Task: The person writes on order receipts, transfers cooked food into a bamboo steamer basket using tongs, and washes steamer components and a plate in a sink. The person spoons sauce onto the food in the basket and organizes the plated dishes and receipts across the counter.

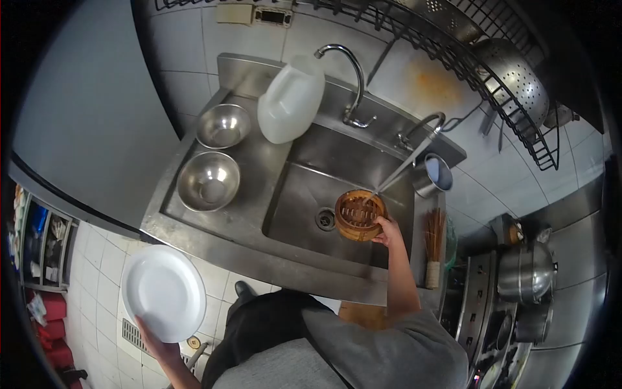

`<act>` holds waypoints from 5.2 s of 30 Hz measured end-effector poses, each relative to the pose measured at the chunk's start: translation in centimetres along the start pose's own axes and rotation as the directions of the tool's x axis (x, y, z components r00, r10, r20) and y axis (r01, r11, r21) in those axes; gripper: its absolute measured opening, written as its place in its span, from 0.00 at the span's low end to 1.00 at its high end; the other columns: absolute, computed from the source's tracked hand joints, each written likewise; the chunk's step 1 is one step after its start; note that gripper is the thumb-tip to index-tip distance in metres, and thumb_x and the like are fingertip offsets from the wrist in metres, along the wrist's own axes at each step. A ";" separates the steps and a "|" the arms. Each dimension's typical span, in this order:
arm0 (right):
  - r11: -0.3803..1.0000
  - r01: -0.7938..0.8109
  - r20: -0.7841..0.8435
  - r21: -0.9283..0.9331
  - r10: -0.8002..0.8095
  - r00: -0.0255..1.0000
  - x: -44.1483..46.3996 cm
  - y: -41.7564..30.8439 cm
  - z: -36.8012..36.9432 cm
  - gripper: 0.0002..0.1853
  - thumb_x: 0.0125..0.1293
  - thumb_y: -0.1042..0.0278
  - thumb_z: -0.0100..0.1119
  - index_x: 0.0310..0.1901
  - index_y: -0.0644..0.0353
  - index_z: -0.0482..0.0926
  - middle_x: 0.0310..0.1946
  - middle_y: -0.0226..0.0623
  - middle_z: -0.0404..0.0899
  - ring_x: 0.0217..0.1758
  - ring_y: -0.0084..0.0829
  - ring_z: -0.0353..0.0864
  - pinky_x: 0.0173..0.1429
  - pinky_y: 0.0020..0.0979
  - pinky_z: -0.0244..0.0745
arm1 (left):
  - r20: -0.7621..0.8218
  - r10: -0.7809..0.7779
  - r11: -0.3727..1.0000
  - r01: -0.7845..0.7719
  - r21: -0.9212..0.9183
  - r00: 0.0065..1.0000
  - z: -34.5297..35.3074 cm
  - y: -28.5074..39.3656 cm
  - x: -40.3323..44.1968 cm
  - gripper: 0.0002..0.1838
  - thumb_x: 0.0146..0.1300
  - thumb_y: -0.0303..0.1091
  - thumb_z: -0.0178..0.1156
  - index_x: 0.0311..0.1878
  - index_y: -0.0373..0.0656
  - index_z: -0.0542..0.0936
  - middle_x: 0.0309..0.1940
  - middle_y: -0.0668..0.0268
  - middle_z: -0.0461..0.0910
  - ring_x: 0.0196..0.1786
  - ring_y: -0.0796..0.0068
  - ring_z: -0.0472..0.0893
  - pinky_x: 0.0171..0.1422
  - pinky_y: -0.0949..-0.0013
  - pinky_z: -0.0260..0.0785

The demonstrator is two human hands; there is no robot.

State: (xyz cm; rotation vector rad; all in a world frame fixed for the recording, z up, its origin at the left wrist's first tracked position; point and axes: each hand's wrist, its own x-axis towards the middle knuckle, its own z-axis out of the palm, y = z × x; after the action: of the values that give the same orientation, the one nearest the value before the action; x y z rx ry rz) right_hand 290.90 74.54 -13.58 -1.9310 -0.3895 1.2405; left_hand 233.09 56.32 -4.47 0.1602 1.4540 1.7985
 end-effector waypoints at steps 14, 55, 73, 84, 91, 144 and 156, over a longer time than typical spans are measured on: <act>0.917 0.363 -0.147 -0.166 -0.387 0.910 -2.6 -1.3 -3.9 0.40 0.43 0.74 0.60 0.64 0.57 0.63 0.39 0.35 0.79 0.25 0.23 0.77 0.18 0.25 0.69 | 0.108 -0.027 1.000 0.028 -0.007 0.994 0.2 -0.4 0.6 0.33 0.67 0.50 0.47 0.66 0.37 0.56 0.59 0.57 0.64 0.60 0.62 0.68 0.58 0.61 0.67; 0.650 0.555 -0.004 -0.518 -0.651 0.759 2.9 -8.9 -0.7 0.37 0.50 0.44 0.64 0.58 0.58 0.70 0.53 0.53 0.70 0.53 0.44 0.75 0.54 0.36 0.71 | 0.326 -0.297 0.955 0.276 0.109 0.898 8.1 -3.3 1.2 0.34 0.65 0.59 0.44 0.63 0.41 0.62 0.53 0.59 0.71 0.52 0.66 0.73 0.54 0.62 0.69; 0.746 0.645 -0.440 -0.167 -0.642 0.628 -8.6 1.1 -12.8 0.36 0.51 0.63 0.69 0.58 0.74 0.65 0.49 0.48 0.74 0.51 0.35 0.74 0.54 0.32 0.69 | 0.910 -0.391 0.440 -0.839 0.319 0.140 50.6 -33.8 -5.3 0.19 0.56 0.41 0.55 0.42 0.34 0.79 0.45 0.46 0.77 0.49 0.52 0.78 0.53 0.61 0.70; 0.770 0.630 -0.435 -0.101 -0.603 0.668 -10.5 1.3 -12.4 0.36 0.51 0.67 0.69 0.58 0.76 0.64 0.48 0.47 0.75 0.50 0.33 0.75 0.54 0.30 0.69 | 0.790 -0.589 0.188 -0.980 -0.068 -0.168 56.3 -30.3 -13.6 0.19 0.57 0.43 0.55 0.44 0.35 0.79 0.49 0.48 0.75 0.54 0.53 0.75 0.56 0.59 0.68; 0.753 0.657 -0.413 -0.035 -0.610 0.676 -7.2 2.1 -11.9 0.34 0.52 0.71 0.67 0.59 0.74 0.64 0.48 0.47 0.75 0.49 0.32 0.75 0.53 0.29 0.70 | 0.847 -0.475 0.286 -0.952 -0.107 -0.237 54.5 -29.6 -9.2 0.19 0.52 0.43 0.61 0.40 0.36 0.80 0.41 0.47 0.78 0.48 0.50 0.77 0.55 0.57 0.68; 0.841 0.300 0.153 0.451 -0.405 0.902 6.4 -10.0 2.0 0.17 0.62 0.55 0.57 0.39 0.63 0.75 0.28 0.34 0.76 0.28 0.26 0.75 0.31 0.27 0.69 | 0.634 -0.374 0.916 0.162 0.368 0.677 33.4 -25.8 -0.6 0.30 0.68 0.56 0.40 0.52 0.34 0.71 0.45 0.59 0.76 0.46 0.68 0.77 0.50 0.64 0.71; 0.027 0.996 0.871 -0.088 -0.483 0.090 -1.0 -14.0 12.4 0.11 0.54 0.59 0.63 0.31 0.57 0.84 0.26 0.36 0.81 0.32 0.34 0.80 0.39 0.33 0.73 | 0.695 -0.421 0.889 0.114 0.443 0.583 34.1 -28.3 -1.9 0.28 0.69 0.53 0.41 0.49 0.34 0.73 0.39 0.62 0.78 0.42 0.73 0.76 0.48 0.68 0.70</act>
State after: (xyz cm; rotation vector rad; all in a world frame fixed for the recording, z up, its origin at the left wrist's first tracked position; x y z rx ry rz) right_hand 281.86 88.49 -4.99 -1.0594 -2.4167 0.7750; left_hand 267.17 81.80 -17.02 0.7683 1.0394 0.9565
